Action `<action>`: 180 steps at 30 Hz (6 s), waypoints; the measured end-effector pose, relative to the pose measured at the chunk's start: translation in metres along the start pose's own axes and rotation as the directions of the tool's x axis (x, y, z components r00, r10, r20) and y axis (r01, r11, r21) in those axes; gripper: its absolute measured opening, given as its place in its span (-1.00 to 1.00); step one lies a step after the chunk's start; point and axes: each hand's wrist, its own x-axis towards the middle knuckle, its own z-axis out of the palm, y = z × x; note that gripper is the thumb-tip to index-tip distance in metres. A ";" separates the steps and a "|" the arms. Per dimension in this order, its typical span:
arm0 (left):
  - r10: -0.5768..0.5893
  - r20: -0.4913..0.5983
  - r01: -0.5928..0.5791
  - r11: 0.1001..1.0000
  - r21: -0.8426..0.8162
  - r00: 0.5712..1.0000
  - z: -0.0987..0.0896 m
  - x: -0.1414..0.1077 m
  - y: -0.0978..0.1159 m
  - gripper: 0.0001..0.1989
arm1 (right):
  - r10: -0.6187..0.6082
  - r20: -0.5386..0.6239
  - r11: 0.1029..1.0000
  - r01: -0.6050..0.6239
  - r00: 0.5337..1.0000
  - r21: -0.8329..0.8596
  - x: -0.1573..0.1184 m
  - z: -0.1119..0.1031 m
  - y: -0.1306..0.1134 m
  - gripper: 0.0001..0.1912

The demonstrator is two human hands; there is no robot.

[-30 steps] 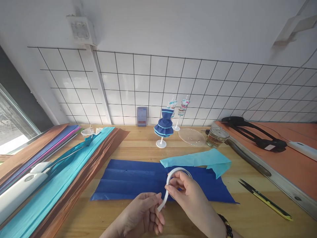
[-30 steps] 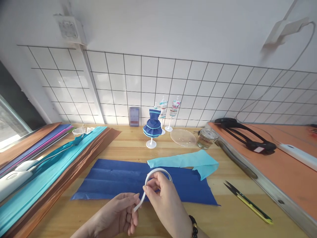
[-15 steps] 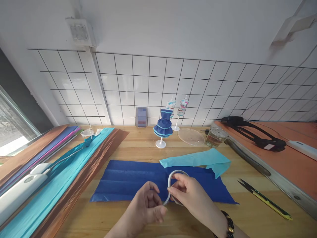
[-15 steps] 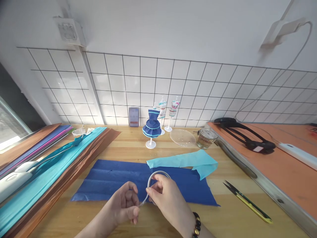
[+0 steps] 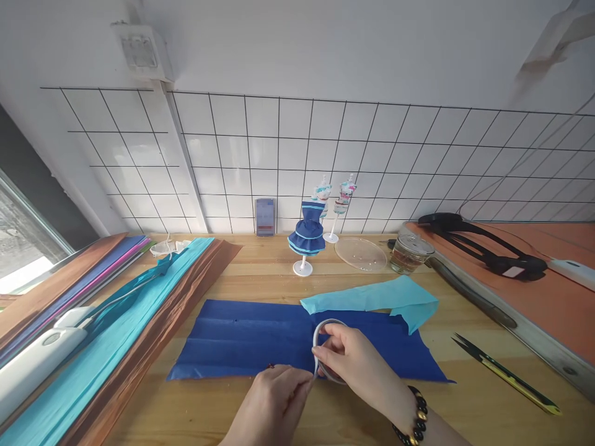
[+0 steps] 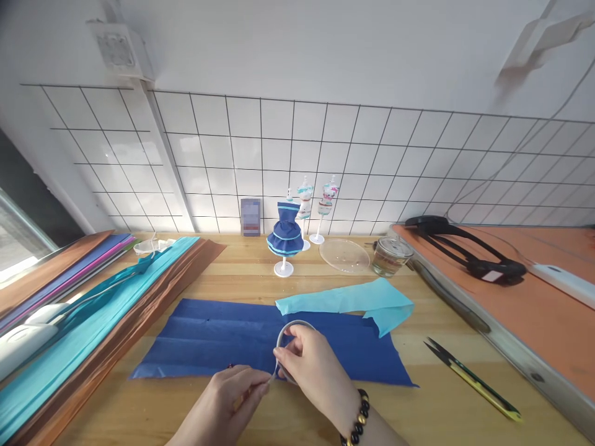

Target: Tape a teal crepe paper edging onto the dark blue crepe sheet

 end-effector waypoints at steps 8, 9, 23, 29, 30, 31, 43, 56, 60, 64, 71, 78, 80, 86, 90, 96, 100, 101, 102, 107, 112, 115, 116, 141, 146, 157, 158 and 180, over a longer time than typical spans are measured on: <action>-0.054 0.132 0.078 0.979 -0.190 0.990 -0.007 0.004 0.001 -0.72 | -0.082 -0.011 0.948 0.075 0.997 -0.308 0.003 -0.004 0.005 -0.90; -0.071 0.160 0.109 0.963 -0.248 0.985 -0.007 0.004 0.002 -0.70 | -0.101 -0.022 0.926 0.086 0.995 -0.367 0.003 -0.004 0.006 -0.89; -0.308 0.316 0.411 0.324 -0.852 0.898 -0.011 0.007 -0.014 -0.68 | -0.432 -0.010 0.838 0.397 0.902 -0.374 -0.011 -0.003 0.009 -0.82; -0.303 0.316 0.404 0.295 -0.866 0.899 -0.013 0.008 -0.013 -0.68 | -0.361 0.023 0.856 0.341 0.932 -0.389 -0.017 0.005 0.013 -0.92; -0.295 0.301 0.389 0.309 -0.868 0.907 -0.014 0.008 -0.013 -0.69 | -0.357 0.021 0.853 0.336 0.934 -0.399 -0.017 0.006 0.013 -0.91; -0.285 0.282 0.371 0.336 -0.866 0.916 -0.014 0.009 -0.013 -0.72 | -0.353 0.022 0.850 0.331 0.935 -0.409 -0.017 0.007 0.013 -0.90; -0.218 0.250 0.322 0.417 -0.850 0.943 -0.016 0.008 -0.014 -0.86 | -0.348 0.000 0.850 0.316 0.937 -0.423 -0.014 0.011 0.016 -0.91; -0.253 0.293 0.371 0.357 -0.858 0.922 -0.016 0.008 -0.014 -0.79 | -0.377 0.044 0.837 0.360 0.925 -0.413 -0.013 0.013 0.019 -0.90; -0.262 0.293 0.369 0.320 -0.873 0.919 -0.015 0.008 -0.014 -0.81 | -0.361 0.052 0.839 0.348 0.931 -0.419 -0.014 0.012 0.016 -0.90; -0.260 0.293 0.362 0.282 -0.889 0.920 -0.015 0.008 -0.012 -0.82 | -0.376 0.061 0.837 0.367 0.924 -0.406 -0.016 0.011 0.012 -0.89; -0.268 0.285 0.359 0.291 -0.887 0.920 -0.017 0.007 -0.012 -0.80 | -0.341 0.024 0.874 0.326 0.940 -0.361 -0.016 0.012 0.015 -0.86; -0.278 0.268 0.361 0.369 -0.856 0.922 -0.015 0.008 -0.013 -0.81 | -0.360 0.070 0.870 0.362 0.930 -0.335 -0.016 0.010 0.014 -0.85; -0.275 0.269 0.360 0.370 -0.857 0.923 -0.016 0.009 -0.013 -0.81 | -0.372 0.066 0.868 0.372 0.926 -0.329 -0.016 0.011 0.014 -0.86; -0.274 0.276 0.364 0.359 -0.860 0.921 -0.017 0.008 -0.012 -0.83 | -0.395 0.078 0.849 0.397 0.915 -0.349 -0.014 0.010 0.015 -0.85; -0.278 0.271 0.365 0.381 -0.849 0.922 -0.017 0.008 -0.012 -0.83 | -0.377 0.090 0.837 0.380 0.922 -0.393 -0.016 0.009 0.010 -0.82; -0.290 0.263 0.368 0.410 -0.835 0.920 -0.017 0.007 -0.014 -0.84 | -0.365 0.095 0.798 0.363 0.926 -0.481 -0.016 0.012 0.013 -0.81; -0.309 0.263 0.381 0.432 -0.817 0.914 -0.017 0.007 -0.014 -0.83 | -0.379 0.092 0.769 0.369 0.921 -0.522 -0.015 0.014 0.019 -0.79; -0.313 0.258 0.381 0.448 -0.809 0.914 -0.017 0.007 -0.014 -0.83 | -0.367 0.110 0.767 0.367 0.924 -0.526 -0.015 0.014 0.019 -0.79; -0.313 0.250 0.378 0.469 -0.798 0.916 -0.017 0.008 -0.014 -0.83 | -0.352 0.133 0.766 0.366 0.927 -0.528 -0.015 0.014 0.018 -0.80; -0.279 0.178 0.314 0.591 -0.743 0.944 -0.018 0.009 -0.013 -0.82 | -0.295 0.207 0.776 0.360 0.933 -0.518 -0.016 0.012 0.012 -0.81; -0.218 0.121 0.240 0.681 -0.692 0.968 -0.017 0.008 -0.015 -0.79 | -0.262 0.258 0.831 0.353 0.930 -0.430 -0.019 0.011 0.011 -0.83; -0.188 0.058 0.182 0.757 -0.627 0.980 -0.016 0.006 -0.013 -0.80 | -0.274 0.257 0.851 0.358 0.927 -0.383 -0.019 0.010 0.011 -0.84; -0.181 0.021 0.158 0.793 -0.588 0.983 -0.016 0.006 -0.011 -0.81 | -0.286 0.251 0.852 0.365 0.925 -0.375 -0.019 0.009 0.011 -0.85; -0.178 0.078 0.190 0.791 -0.582 0.981 -0.012 0.002 -0.008 -0.87 | -0.335 0.270 0.834 0.418 0.903 -0.361 -0.019 0.009 0.011 -0.85; -0.164 0.099 0.186 0.685 -0.704 0.981 -0.014 0.002 -0.010 -0.80 | -0.290 0.166 0.901 0.327 0.942 -0.283 -0.021 0.005 0.008 -0.86; -0.178 0.194 0.262 0.564 -0.783 0.965 -0.019 0.002 -0.004 -0.74 | -0.406 0.073 0.867 0.409 0.911 -0.284 -0.018 0.009 0.010 -0.90; -0.175 0.197 0.263 0.584 -0.768 0.965 -0.019 0.002 -0.003 -0.74 | -0.418 0.080 0.861 0.423 0.905 -0.283 -0.019 0.009 0.010 -0.89; -0.233 0.111 0.252 0.760 -0.599 0.966 -0.004 0.001 -0.012 -0.70 | -0.272 0.162 0.952 0.290 0.948 -0.094 -0.021 0.011 0.005 -0.83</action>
